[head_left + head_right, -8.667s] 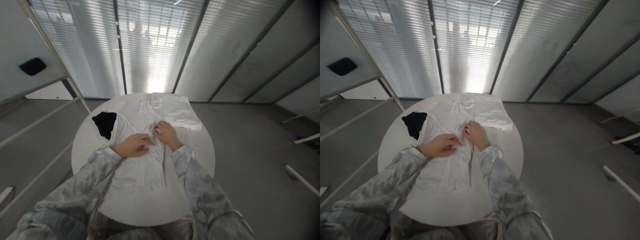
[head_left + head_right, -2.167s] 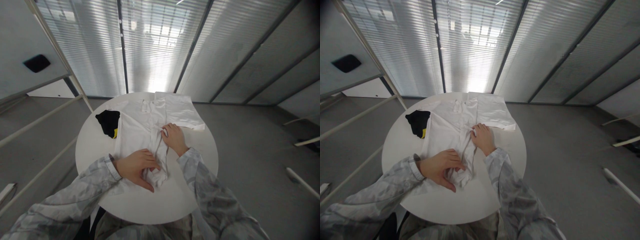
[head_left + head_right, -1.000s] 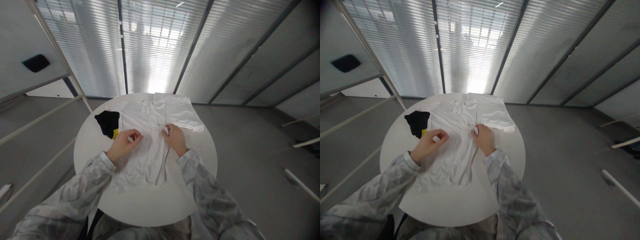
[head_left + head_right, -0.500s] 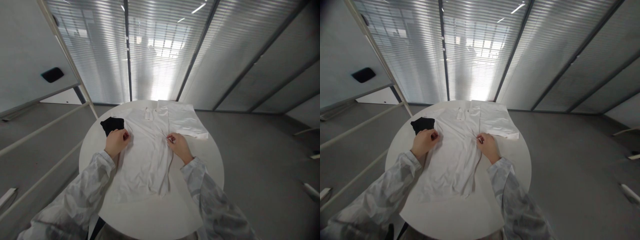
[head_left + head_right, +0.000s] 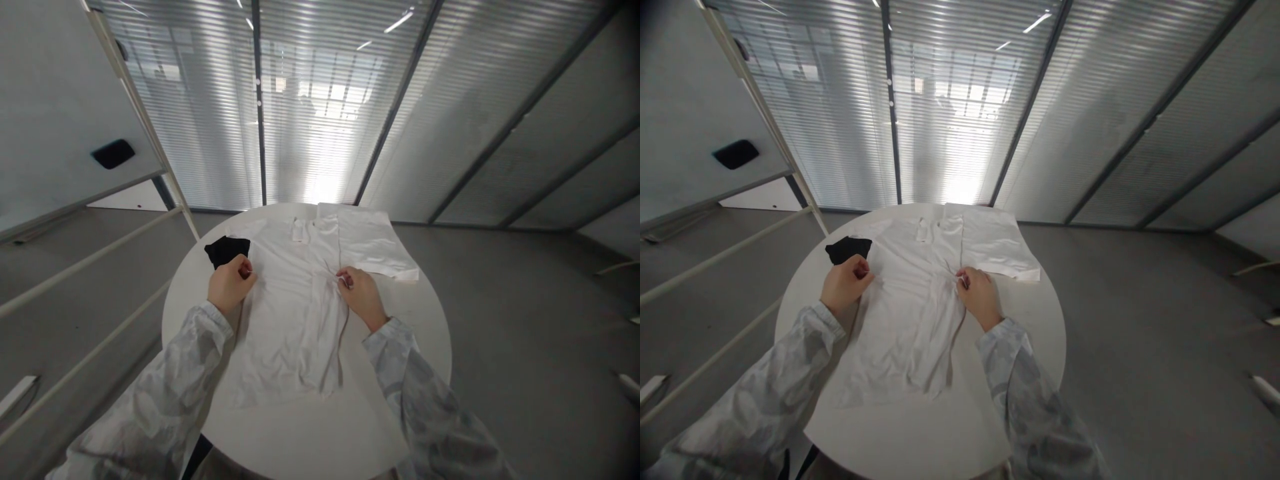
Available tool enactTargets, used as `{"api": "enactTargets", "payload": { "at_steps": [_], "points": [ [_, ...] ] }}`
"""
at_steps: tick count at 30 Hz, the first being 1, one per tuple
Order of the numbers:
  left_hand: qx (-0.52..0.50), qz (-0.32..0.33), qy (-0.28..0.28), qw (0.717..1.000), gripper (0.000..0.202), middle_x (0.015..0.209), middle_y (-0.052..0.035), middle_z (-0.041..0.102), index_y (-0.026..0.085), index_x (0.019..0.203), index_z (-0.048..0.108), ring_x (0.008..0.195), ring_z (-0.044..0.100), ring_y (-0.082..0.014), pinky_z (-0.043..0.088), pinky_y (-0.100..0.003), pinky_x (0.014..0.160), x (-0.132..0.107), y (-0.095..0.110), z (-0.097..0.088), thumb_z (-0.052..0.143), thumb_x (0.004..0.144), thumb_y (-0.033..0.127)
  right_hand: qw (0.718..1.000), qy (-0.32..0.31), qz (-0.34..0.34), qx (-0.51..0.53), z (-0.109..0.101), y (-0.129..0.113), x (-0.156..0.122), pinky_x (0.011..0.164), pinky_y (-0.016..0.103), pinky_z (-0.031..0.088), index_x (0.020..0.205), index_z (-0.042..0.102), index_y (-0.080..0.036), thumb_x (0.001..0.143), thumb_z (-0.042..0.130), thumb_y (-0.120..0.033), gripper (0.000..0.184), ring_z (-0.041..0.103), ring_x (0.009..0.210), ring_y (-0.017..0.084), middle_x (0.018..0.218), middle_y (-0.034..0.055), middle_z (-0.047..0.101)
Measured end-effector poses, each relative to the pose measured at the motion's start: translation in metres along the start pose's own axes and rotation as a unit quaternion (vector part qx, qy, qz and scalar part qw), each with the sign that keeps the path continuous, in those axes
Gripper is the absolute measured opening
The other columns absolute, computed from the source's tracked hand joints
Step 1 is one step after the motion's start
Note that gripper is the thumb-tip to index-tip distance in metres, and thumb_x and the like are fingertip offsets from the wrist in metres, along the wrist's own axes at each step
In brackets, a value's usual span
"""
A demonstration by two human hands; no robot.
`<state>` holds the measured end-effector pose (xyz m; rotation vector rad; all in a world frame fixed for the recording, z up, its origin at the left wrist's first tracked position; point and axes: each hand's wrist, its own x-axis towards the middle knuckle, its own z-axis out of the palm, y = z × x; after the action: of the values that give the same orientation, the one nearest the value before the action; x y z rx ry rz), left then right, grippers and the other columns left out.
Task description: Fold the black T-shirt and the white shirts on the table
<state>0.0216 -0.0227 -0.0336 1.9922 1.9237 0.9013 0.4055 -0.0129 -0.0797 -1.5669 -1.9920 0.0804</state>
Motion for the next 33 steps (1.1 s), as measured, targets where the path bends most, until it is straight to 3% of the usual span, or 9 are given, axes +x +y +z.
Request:
{"api": "enactTargets", "payload": {
  "at_steps": [7,12,14,17,19,23,26,31,33],
  "points": [
    [0.076,-0.007,-0.047,0.996,0.012,0.082,-0.0009,0.076,0.027,0.096,0.062,0.079,0.071,-0.0242,0.034,-0.031,0.064,-0.004,-0.002,0.003,0.066,0.087,0.034,1.000,0.002,-0.025,-0.017,-0.004,-0.007,-0.001,0.088,0.036,0.046,0.099,0.071,-0.025,0.091,0.063,-0.019,0.013,0.065,0.086,0.024,0.088,0.0024,0.072],
    [-0.005,-0.017,0.003,1.000,0.014,0.082,0.0005,0.074,0.026,0.096,0.064,0.077,0.069,-0.0213,0.041,-0.030,0.066,0.001,0.001,0.000,0.065,0.088,0.038,0.998,0.010,-0.043,-0.034,-0.007,-0.011,-0.001,0.089,0.036,0.047,0.097,0.070,-0.024,0.097,0.063,-0.023,0.007,0.065,0.092,0.025,0.092,0.0046,0.070],
    [-0.053,-0.020,0.049,0.997,0.020,0.086,-0.0009,0.074,0.025,0.096,0.065,0.079,0.069,-0.0203,0.046,-0.030,0.071,0.020,-0.005,-0.007,0.062,0.092,0.044,0.998,0.013,-0.044,-0.036,-0.007,-0.013,-0.002,0.091,0.037,0.047,0.097,0.070,-0.024,0.098,0.063,-0.024,0.007,0.065,0.095,0.025,0.095,0.0056,0.070],
    [-0.055,-0.037,0.109,0.992,0.032,0.102,-0.0053,0.077,0.023,0.103,0.065,0.087,0.070,-0.0213,0.051,-0.031,0.082,0.069,-0.026,-0.017,0.060,0.096,0.053,0.998,0.008,-0.044,-0.034,-0.007,-0.013,-0.001,0.092,0.037,0.047,0.098,0.070,-0.024,0.100,0.063,-0.025,0.007,0.065,0.096,0.025,0.098,0.0064,0.070],
    [-0.010,-0.094,0.095,0.991,0.041,0.112,-0.0110,0.078,0.020,0.108,0.066,0.097,0.072,-0.0259,0.052,-0.035,0.088,0.106,-0.045,-0.023,0.063,0.095,0.059,0.998,0.005,-0.046,-0.032,-0.006,-0.013,-0.001,0.091,0.037,0.048,0.098,0.070,-0.024,0.100,0.063,-0.025,0.007,0.065,0.096,0.025,0.098,0.0065,0.070],
    [0.048,-0.185,-0.025,0.981,0.053,0.115,-0.0222,0.078,0.015,0.104,0.070,0.111,0.073,-0.0367,0.054,-0.040,0.093,0.159,-0.082,-0.024,0.074,0.088,0.066,0.998,0.011,-0.053,-0.036,-0.005,-0.011,-0.001,0.091,0.037,0.049,0.098,0.070,-0.024,0.099,0.064,-0.026,0.007,0.065,0.096,0.026,0.098,0.0061,0.070],
    [0.042,-0.225,-0.067,0.971,0.054,0.105,-0.0226,0.079,0.015,0.096,0.073,0.113,0.074,-0.0403,0.056,-0.041,0.091,0.176,-0.094,-0.020,0.082,0.082,0.066,0.998,0.008,-0.053,-0.033,-0.006,-0.010,-0.001,0.090,0.037,0.049,0.098,0.070,-0.025,0.099,0.063,-0.026,0.007,0.065,0.095,0.026,0.098,0.0060,0.070],
    [-0.041,-0.310,-0.027,0.949,0.064,0.100,-0.0233,0.078,0.005,0.103,0.074,0.096,0.075,-0.0358,0.059,-0.043,0.080,0.186,-0.089,-0.018,0.098,0.068,0.054,0.998,0.004,-0.051,-0.022,-0.007,-0.011,0.000,0.089,0.037,0.048,0.098,0.070,-0.024,0.099,0.063,-0.025,0.008,0.065,0.095,0.025,0.099,0.0063,0.071],
    [-0.062,-0.306,-0.021,0.950,0.060,0.090,-0.0197,0.078,0.004,0.100,0.074,0.086,0.074,-0.0329,0.059,-0.043,0.074,0.186,-0.083,-0.019,0.100,0.065,0.045,0.998,0.004,-0.051,-0.023,-0.007,-0.011,0.000,0.090,0.037,0.048,0.097,0.070,-0.024,0.099,0.063,-0.025,0.007,0.065,0.095,0.025,0.099,0.0062,0.071]
  ]
}}
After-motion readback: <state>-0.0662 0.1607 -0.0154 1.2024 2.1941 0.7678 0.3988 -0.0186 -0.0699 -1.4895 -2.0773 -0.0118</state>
